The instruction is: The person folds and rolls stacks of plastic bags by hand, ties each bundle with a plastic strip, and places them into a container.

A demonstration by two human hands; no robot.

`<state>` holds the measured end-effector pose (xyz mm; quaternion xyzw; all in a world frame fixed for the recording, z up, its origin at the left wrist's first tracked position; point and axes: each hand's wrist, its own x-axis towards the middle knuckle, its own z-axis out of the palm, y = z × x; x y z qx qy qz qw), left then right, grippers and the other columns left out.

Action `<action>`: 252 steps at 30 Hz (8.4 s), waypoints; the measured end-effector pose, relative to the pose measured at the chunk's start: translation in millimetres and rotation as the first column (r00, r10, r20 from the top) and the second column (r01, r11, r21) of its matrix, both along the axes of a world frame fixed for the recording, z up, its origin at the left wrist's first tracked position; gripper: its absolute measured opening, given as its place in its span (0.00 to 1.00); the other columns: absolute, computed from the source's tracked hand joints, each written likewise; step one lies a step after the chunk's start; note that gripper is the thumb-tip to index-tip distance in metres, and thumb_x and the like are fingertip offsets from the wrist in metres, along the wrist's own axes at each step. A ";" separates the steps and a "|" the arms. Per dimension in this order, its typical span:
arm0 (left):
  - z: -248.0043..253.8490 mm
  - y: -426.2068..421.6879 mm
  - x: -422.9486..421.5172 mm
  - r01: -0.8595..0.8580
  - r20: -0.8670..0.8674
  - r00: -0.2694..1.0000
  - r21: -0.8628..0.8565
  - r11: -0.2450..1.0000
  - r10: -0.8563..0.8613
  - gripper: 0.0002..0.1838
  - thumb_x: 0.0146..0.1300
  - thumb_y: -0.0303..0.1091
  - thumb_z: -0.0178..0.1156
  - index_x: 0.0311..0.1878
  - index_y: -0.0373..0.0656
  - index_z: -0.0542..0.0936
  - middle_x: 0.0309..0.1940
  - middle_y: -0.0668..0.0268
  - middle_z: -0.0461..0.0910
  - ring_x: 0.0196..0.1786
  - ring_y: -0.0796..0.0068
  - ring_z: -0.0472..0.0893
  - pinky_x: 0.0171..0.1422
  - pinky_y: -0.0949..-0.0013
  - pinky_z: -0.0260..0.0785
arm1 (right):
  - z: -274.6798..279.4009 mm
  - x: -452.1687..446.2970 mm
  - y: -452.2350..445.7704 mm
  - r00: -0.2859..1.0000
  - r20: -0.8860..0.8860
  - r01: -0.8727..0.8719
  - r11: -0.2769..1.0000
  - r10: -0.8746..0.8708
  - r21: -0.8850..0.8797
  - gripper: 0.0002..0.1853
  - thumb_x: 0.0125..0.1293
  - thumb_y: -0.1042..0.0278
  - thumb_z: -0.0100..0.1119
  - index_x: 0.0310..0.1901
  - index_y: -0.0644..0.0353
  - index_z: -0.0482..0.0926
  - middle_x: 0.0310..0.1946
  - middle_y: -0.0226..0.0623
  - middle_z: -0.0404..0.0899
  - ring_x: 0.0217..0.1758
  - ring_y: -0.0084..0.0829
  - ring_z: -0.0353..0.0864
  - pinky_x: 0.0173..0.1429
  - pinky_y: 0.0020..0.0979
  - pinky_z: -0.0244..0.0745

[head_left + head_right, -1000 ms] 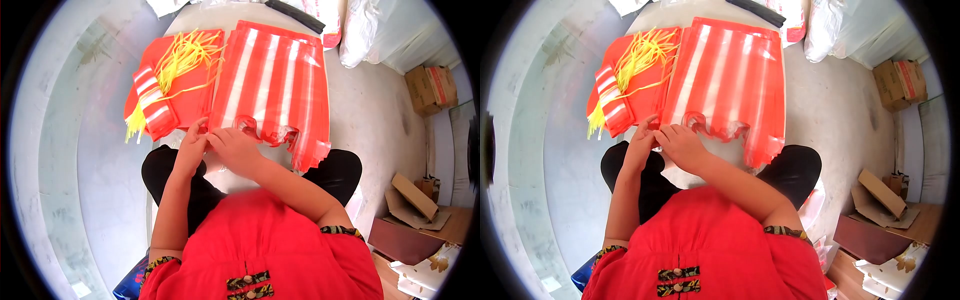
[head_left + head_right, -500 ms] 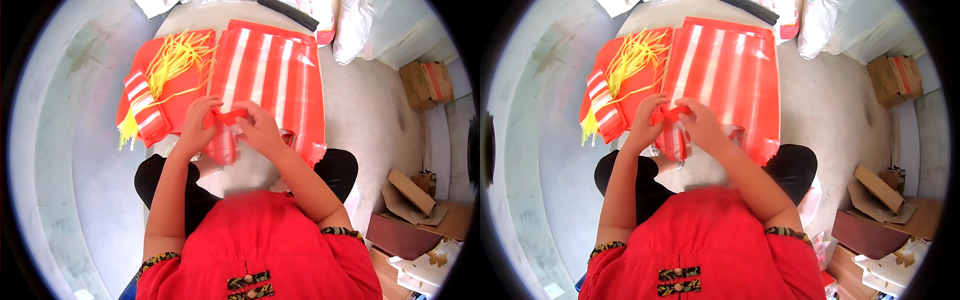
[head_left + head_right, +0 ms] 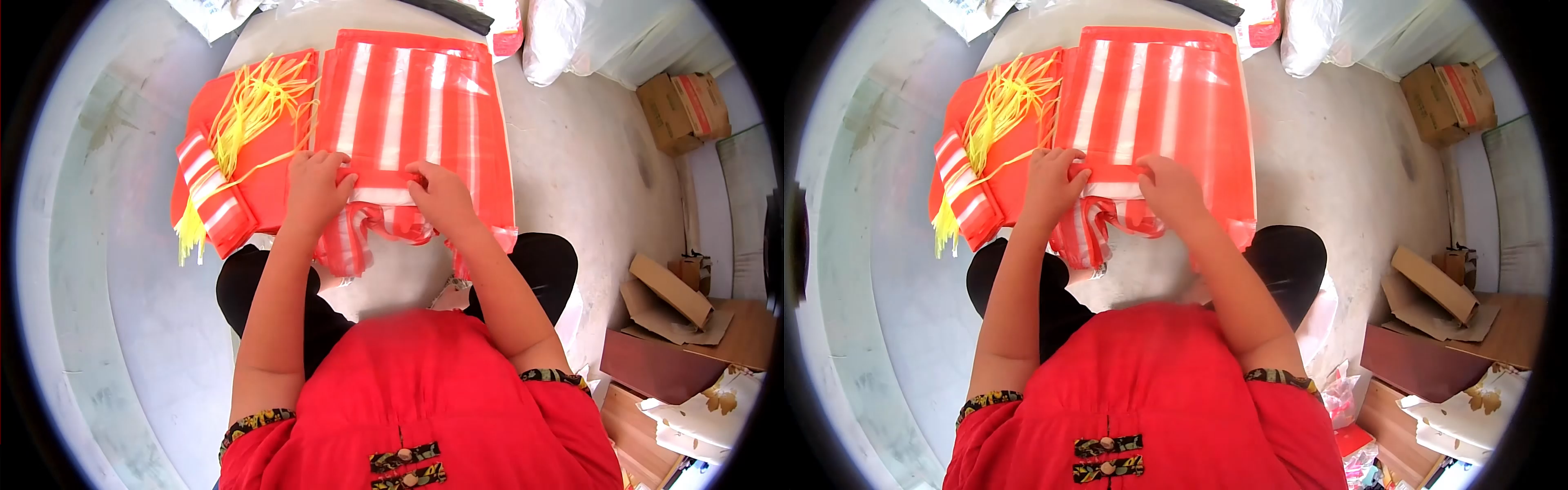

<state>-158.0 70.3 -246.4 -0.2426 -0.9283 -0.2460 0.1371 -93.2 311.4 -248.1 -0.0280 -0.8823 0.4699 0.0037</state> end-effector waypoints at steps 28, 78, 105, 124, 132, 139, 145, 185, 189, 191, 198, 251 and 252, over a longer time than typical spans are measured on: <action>-0.5 52.5 55.6 0.402 0.004 0.912 -0.209 0.892 -0.410 0.35 0.52 0.19 0.68 0.67 0.44 0.79 0.61 0.58 0.80 0.63 0.51 0.78 0.70 0.56 0.74 | -23.8 99.3 115.2 0.964 -0.094 0.237 0.963 -0.250 -0.130 0.10 0.76 0.75 0.63 0.55 0.63 0.85 0.45 0.35 0.87 0.48 0.25 0.85 0.54 0.29 0.81; 23.3 51.6 32.8 -0.324 0.772 0.592 0.492 0.808 -0.232 0.14 0.84 0.38 0.54 0.57 0.39 0.83 0.37 0.72 0.82 0.37 0.83 0.81 0.43 0.75 0.76 | -35.7 26.6 98.4 0.939 -0.013 0.299 0.838 -0.342 -0.456 0.26 0.83 0.58 0.57 0.77 0.54 0.69 0.73 0.39 0.70 0.64 0.31 0.80 0.70 0.35 0.75; -17.7 40.9 65.3 0.365 -0.037 0.930 -0.011 0.931 -0.366 0.31 0.52 0.21 0.69 0.62 0.50 0.86 0.66 0.60 0.83 0.67 0.54 0.79 0.71 0.53 0.73 | 32.8 63.2 64.6 0.952 0.267 0.050 0.785 0.149 -0.617 0.19 0.88 0.56 0.46 0.57 0.63 0.81 0.51 0.36 0.85 0.51 0.31 0.88 0.55 0.33 0.85; -13.0 37.9 66.6 0.375 0.007 0.927 0.026 0.927 -0.375 0.26 0.52 0.20 0.67 0.57 0.46 0.86 0.63 0.55 0.82 0.68 0.51 0.79 0.71 0.47 0.71 | 28.1 -13.4 29.6 0.893 0.376 -0.065 0.898 0.248 -0.436 0.19 0.77 0.75 0.56 0.67 0.61 0.75 0.40 0.35 0.85 0.37 0.23 0.86 0.40 0.26 0.82; -7.0 44.2 72.1 0.237 0.205 0.938 0.213 0.948 -0.280 0.24 0.57 0.19 0.66 0.55 0.53 0.91 0.65 0.56 0.79 0.68 0.49 0.78 0.69 0.51 0.74 | 18.6 -17.5 12.4 0.977 0.091 -0.203 0.972 0.194 0.114 0.21 0.71 0.69 0.65 0.64 0.60 0.82 0.41 0.44 0.88 0.41 0.36 0.89 0.47 0.36 0.82; -11.3 41.6 69.0 0.312 -0.115 0.944 0.012 0.950 -0.309 0.23 0.58 0.20 0.66 0.55 0.54 0.90 0.61 0.65 0.82 0.68 0.51 0.78 0.70 0.48 0.73 | 39.2 -13.1 2.6 0.970 0.141 -0.226 0.944 0.196 0.240 0.24 0.72 0.65 0.60 0.68 0.59 0.79 0.52 0.49 0.88 0.57 0.47 0.87 0.61 0.43 0.82; -10.9 44.6 64.4 0.327 -0.113 0.941 0.049 0.944 -0.320 0.23 0.51 0.19 0.65 0.53 0.43 0.88 0.53 0.63 0.85 0.62 0.55 0.81 0.66 0.50 0.75 | 16.9 -10.1 6.7 0.983 -0.024 -0.178 0.977 0.183 0.119 0.21 0.73 0.70 0.60 0.66 0.59 0.80 0.53 0.46 0.87 0.52 0.45 0.88 0.57 0.40 0.83; -11.1 42.0 39.3 0.043 -0.125 0.991 -0.014 0.999 -0.045 0.19 0.55 0.23 0.68 0.52 0.42 0.86 0.53 0.63 0.83 0.61 0.57 0.79 0.68 0.52 0.68 | 3.3 4.9 26.5 0.876 -0.220 -0.249 0.793 0.429 0.556 0.22 0.62 0.77 0.65 0.59 0.66 0.83 0.62 0.42 0.82 0.63 0.45 0.81 0.65 0.43 0.81; -12.9 34.2 34.3 0.009 -0.139 0.990 0.021 1.000 -0.006 0.17 0.56 0.22 0.67 0.50 0.41 0.86 0.52 0.62 0.84 0.61 0.55 0.80 0.68 0.51 0.69 | 2.7 6.1 21.5 0.887 -0.263 -0.152 0.779 0.378 0.608 0.22 0.60 0.79 0.65 0.58 0.64 0.84 0.58 0.40 0.85 0.61 0.44 0.83 0.65 0.42 0.81; -17.4 28.1 31.1 -0.020 -0.184 0.983 0.015 1.000 0.023 0.11 0.59 0.24 0.66 0.46 0.41 0.86 0.52 0.62 0.83 0.62 0.55 0.79 0.67 0.47 0.68 | 2.9 5.4 23.9 0.878 -0.272 -0.162 0.779 0.394 0.606 0.20 0.62 0.80 0.64 0.57 0.65 0.84 0.57 0.41 0.86 0.60 0.45 0.83 0.64 0.42 0.81; 13.1 3.6 51.1 0.060 0.216 0.973 0.092 0.994 -0.078 0.11 0.60 0.24 0.67 0.47 0.38 0.84 0.43 0.57 0.85 0.52 0.54 0.85 0.57 0.54 0.77 | 45.4 9.2 49.2 0.887 0.120 -0.443 0.750 0.446 0.491 0.08 0.72 0.71 0.62 0.47 0.63 0.84 0.41 0.44 0.85 0.49 0.48 0.84 0.52 0.44 0.80; 0.2 -25.8 58.8 0.066 0.099 0.987 0.478 0.876 -0.128 0.09 0.64 0.20 0.67 0.47 0.37 0.83 0.53 0.57 0.82 0.54 0.57 0.82 0.60 0.59 0.76 | 43.6 68.0 125.2 0.992 -0.030 -0.119 0.991 0.121 0.056 0.10 0.71 0.75 0.67 0.51 0.64 0.88 0.59 0.38 0.88 0.66 0.35 0.85 0.62 0.34 0.81; -3.1 -28.0 57.6 0.081 0.139 0.970 0.586 0.806 -0.198 0.07 0.66 0.21 0.67 0.46 0.37 0.82 0.51 0.58 0.83 0.52 0.59 0.82 0.59 0.60 0.75 | 45.6 70.1 127.5 0.997 0.010 -0.079 0.992 0.080 -0.102 0.08 0.71 0.75 0.68 0.49 0.65 0.88 0.56 0.36 0.90 0.63 0.32 0.86 0.60 0.32 0.81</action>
